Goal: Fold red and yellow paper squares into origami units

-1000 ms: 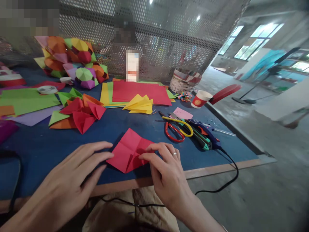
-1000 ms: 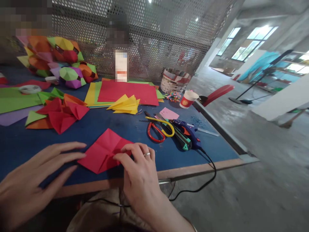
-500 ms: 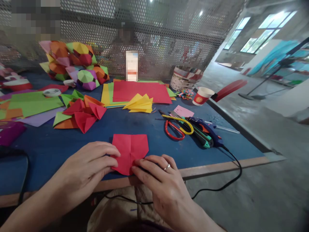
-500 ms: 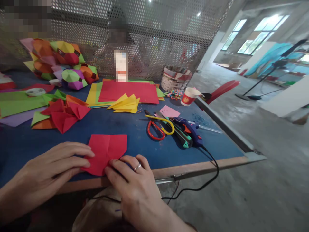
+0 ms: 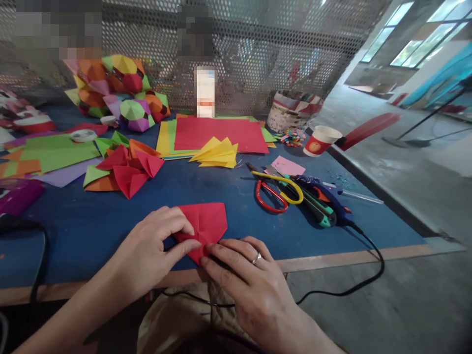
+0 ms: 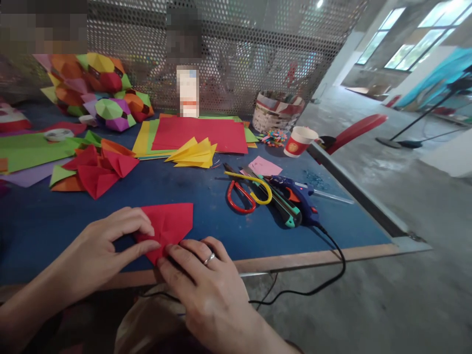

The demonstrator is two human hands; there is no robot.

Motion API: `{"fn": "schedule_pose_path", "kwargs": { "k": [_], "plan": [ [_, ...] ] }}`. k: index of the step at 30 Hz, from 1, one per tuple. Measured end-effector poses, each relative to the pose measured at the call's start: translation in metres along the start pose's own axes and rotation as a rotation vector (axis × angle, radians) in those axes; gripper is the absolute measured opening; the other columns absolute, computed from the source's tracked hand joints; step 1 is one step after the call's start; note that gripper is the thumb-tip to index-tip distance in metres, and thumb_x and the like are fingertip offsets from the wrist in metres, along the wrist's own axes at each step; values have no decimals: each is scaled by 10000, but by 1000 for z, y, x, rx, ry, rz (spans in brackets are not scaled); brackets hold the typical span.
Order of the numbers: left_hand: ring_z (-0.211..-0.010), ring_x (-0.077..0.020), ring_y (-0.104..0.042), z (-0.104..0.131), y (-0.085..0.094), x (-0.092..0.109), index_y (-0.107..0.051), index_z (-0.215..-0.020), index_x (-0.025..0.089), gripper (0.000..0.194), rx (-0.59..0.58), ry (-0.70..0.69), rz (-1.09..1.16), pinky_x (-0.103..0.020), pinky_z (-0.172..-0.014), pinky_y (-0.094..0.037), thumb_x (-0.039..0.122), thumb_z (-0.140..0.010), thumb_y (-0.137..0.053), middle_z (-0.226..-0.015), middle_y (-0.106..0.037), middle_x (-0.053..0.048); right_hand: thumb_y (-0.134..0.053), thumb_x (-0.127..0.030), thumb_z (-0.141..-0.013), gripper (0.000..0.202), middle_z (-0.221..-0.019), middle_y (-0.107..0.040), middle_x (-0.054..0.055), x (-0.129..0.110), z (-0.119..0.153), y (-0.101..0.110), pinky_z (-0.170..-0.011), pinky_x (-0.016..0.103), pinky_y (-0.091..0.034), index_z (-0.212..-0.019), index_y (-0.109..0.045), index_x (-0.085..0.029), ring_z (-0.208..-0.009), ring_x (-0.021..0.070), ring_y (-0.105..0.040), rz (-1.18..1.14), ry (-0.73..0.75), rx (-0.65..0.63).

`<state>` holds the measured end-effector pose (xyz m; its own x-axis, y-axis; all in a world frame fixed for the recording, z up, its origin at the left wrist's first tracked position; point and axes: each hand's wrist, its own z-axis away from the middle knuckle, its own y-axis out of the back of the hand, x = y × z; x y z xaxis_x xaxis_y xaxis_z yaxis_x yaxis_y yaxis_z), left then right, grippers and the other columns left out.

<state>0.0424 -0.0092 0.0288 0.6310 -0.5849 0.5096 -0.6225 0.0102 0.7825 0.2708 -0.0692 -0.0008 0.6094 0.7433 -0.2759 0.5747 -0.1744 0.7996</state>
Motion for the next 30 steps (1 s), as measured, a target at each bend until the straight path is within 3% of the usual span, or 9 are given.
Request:
{"fn": "schedule_pose_path", "kwargs": {
  "k": [12,19,23,30],
  "plan": [
    [-720,-173,-582,6,-9,4,-580,-752,235,199,67,58,-68,-306,-680,-441,273,-939,-634,-751,-648,28,-492,-172,-1063,322,-1295,-744,54,4,1,-1,-1057,354,-444,-1327,-676,-193,-1210,185,-615,-9,-1,-2],
    [-705,-170,-580,6,-10,5,-590,-752,232,205,66,46,-83,-306,-661,-438,282,-948,-625,-743,-646,25,-460,-128,-1033,387,-1279,-746,81,4,0,1,-1041,362,-450,-1381,-629,-150,-1204,202,-615,-12,5,-18],
    [-701,-173,-584,6,-10,7,-585,-753,232,207,75,52,-90,-312,-656,-441,284,-951,-613,-747,-645,21,-530,-195,-1016,464,-1320,-701,87,1,-1,-2,-1005,402,-456,-1478,-557,-214,-1191,228,-608,28,-28,-84],
    [-711,-173,-578,8,-11,5,-580,-793,229,190,83,37,-103,-323,-663,-430,304,-963,-619,-771,-634,26,-471,-283,-1080,356,-1315,-708,57,-1,-3,0,-1012,394,-399,-1402,-617,-246,-1202,202,-586,27,-28,-100]
  ]
}}
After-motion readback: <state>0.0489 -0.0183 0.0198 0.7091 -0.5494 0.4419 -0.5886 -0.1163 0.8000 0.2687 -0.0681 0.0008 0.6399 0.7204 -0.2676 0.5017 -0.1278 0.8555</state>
